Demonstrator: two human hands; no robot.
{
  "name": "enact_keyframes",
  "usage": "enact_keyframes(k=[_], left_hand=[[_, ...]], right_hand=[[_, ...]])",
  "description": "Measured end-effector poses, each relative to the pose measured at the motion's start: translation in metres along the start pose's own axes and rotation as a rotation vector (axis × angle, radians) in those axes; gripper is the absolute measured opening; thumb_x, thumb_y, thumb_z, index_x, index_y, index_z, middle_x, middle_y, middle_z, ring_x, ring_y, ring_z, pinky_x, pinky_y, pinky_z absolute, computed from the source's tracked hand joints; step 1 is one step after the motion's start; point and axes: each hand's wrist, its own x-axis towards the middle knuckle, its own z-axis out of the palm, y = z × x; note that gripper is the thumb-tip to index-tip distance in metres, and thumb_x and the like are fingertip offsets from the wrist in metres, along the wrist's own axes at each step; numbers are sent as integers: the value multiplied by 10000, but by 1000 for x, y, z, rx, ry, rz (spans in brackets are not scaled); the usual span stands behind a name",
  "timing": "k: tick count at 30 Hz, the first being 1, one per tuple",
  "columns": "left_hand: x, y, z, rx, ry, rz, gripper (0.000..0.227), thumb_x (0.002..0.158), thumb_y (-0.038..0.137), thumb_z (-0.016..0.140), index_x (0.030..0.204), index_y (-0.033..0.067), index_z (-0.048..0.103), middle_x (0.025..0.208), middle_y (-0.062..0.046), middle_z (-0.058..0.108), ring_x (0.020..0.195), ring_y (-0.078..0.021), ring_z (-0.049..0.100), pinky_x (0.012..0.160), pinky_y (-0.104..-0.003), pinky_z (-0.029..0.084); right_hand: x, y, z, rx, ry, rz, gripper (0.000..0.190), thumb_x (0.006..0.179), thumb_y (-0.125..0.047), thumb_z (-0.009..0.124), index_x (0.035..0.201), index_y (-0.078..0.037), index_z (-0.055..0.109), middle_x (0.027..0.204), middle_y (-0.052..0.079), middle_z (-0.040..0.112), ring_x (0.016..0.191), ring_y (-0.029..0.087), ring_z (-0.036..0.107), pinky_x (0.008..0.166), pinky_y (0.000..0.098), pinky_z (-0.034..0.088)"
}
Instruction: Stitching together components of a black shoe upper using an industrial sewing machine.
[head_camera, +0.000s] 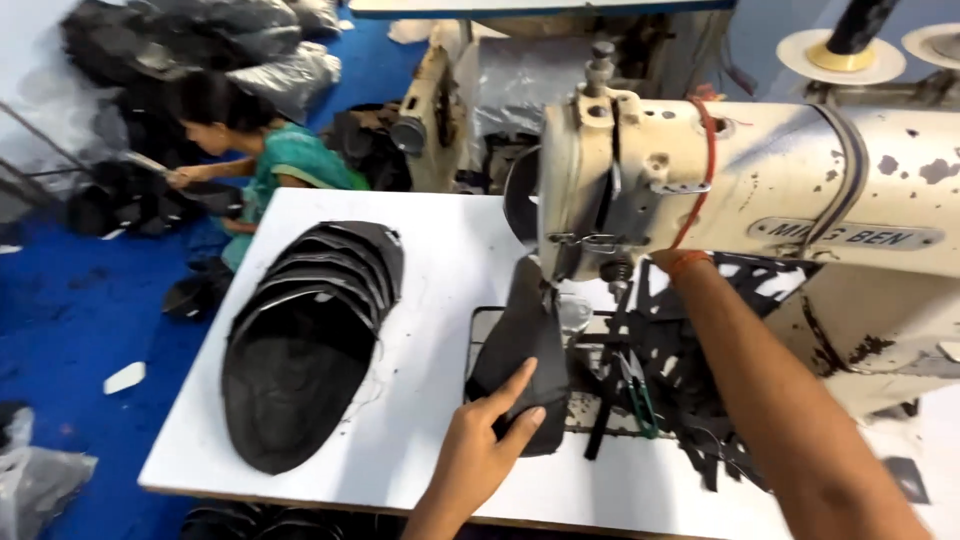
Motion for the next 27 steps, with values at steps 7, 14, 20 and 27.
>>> enact_keyframes(k=[7, 14, 20, 27], left_hand=[[3, 15, -9, 85, -23, -99, 436, 914, 253, 739, 1339, 167, 696, 603, -125, 598, 497, -174, 492, 493, -347, 408], [8, -13, -3, 4, -27, -52, 380, 908, 206, 748, 1281, 135, 744, 525, -66, 541, 497, -122, 473, 494, -306, 410], [26, -24, -4, 8, -33, -88, 397, 916, 199, 744, 1309, 146, 732, 650, -93, 624, 578, -130, 559, 524, -308, 459], [49, -12, -28, 213, -248, -57, 554, 857, 288, 806, 1385, 185, 673, 705, -159, 650, 590, -184, 626, 543, -337, 508]], right_hand=[[-75, -299, -22, 692, 327, 770, 234, 1045, -283, 541, 935, -80, 578, 803, 33, 645, 678, 124, 577, 628, 294, 502], [-171, -299, 6, 914, -148, 931, 401, 1167, -248, 540, 891, 43, 548, 790, -24, 450, 720, 84, 396, 672, 266, 393], [-97, -324, -9, 1051, -26, 1181, 266, 916, -76, 640, 1137, 47, 723, 976, 49, 784, 870, 102, 683, 814, 257, 531], [-100, -318, -7, 985, -92, 1062, 261, 957, -101, 655, 1149, 56, 735, 984, 74, 777, 878, 127, 686, 815, 294, 554]])
